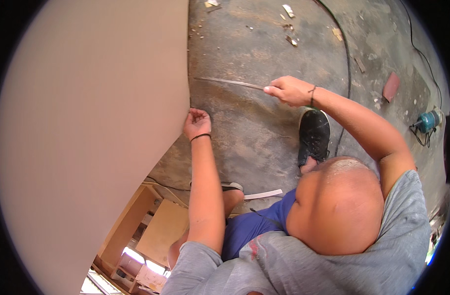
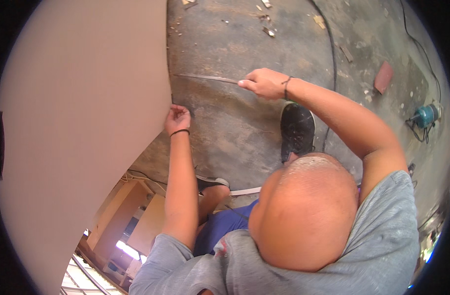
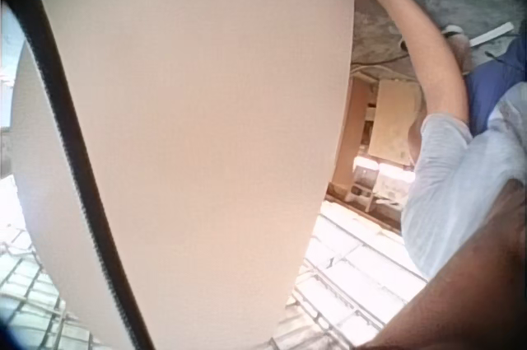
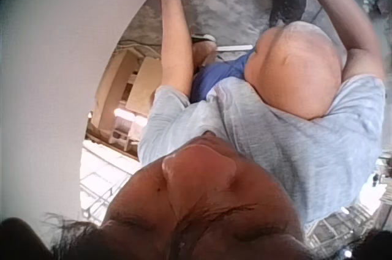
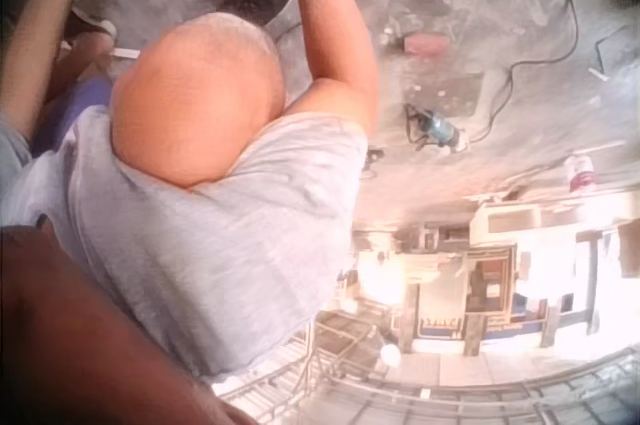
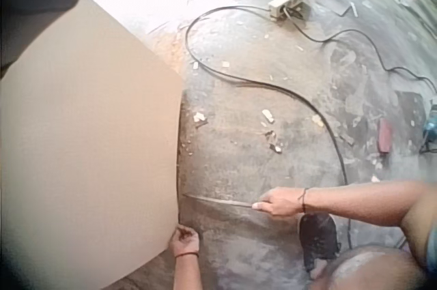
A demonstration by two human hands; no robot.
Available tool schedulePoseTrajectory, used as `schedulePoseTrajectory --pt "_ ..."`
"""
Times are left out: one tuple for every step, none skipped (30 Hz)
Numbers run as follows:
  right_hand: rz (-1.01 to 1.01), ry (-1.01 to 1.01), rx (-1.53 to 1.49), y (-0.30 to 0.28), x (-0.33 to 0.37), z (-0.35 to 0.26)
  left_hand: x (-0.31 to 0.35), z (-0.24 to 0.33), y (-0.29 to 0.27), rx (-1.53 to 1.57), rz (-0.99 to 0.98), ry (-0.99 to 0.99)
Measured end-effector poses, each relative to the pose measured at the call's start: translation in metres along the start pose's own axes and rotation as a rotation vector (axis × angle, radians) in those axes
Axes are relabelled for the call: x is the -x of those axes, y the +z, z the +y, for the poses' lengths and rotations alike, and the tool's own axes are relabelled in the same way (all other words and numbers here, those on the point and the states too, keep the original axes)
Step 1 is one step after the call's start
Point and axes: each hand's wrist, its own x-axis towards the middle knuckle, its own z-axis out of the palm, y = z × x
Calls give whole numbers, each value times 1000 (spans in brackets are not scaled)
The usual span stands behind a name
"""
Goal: The person files the edges of a white wooden cabinet and wooden strips using a metal file.
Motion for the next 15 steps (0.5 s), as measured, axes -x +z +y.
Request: schedulePoseTrajectory --pt "-40 49 -94 3 3 2 7 0 -4 -74 49 25" --pt "-77 98 -191 5 3 4 15 -1 -6 -150 96 48" --pt "-114 147 -287 6 3 8 25 -2 -10 -289 124 96" --pt "-128 148 -338 9 1 16 40 -2 -13 -432 152 143" --pt "-109 154 -306 11 -2 18 54 2 -17 -568 179 196" --pt "-94 155 -270 14 -5 18 68 9 -21 -713 135 321" --pt "-79 161 -235 17 -5 19 81 18 -28 -858 91 441" --pt "-43 104 -186 17 -2 17 93 37 -35 -921 -69 655" --pt "-3 48 -136 17 2 13 100 54 -39 -976 -237 865" --pt "38 -2 -85 18 4 15 116 53 -24 -971 -348 1126" --pt "72 -24 -30 20 4 19 136 49 0 -951 -466 1387" --pt "103 -50 26 24 3 24 146 52 11 -878 -476 1417" --pt "132 -84 85 25 1 23 157 59 22 -799 -484 1454" --pt "110 -91 114 24 -2 23 162 62 28 -718 -494 1488" --pt "89 -98 144 22 -5 21 167 60 29 -701 -465 1435"
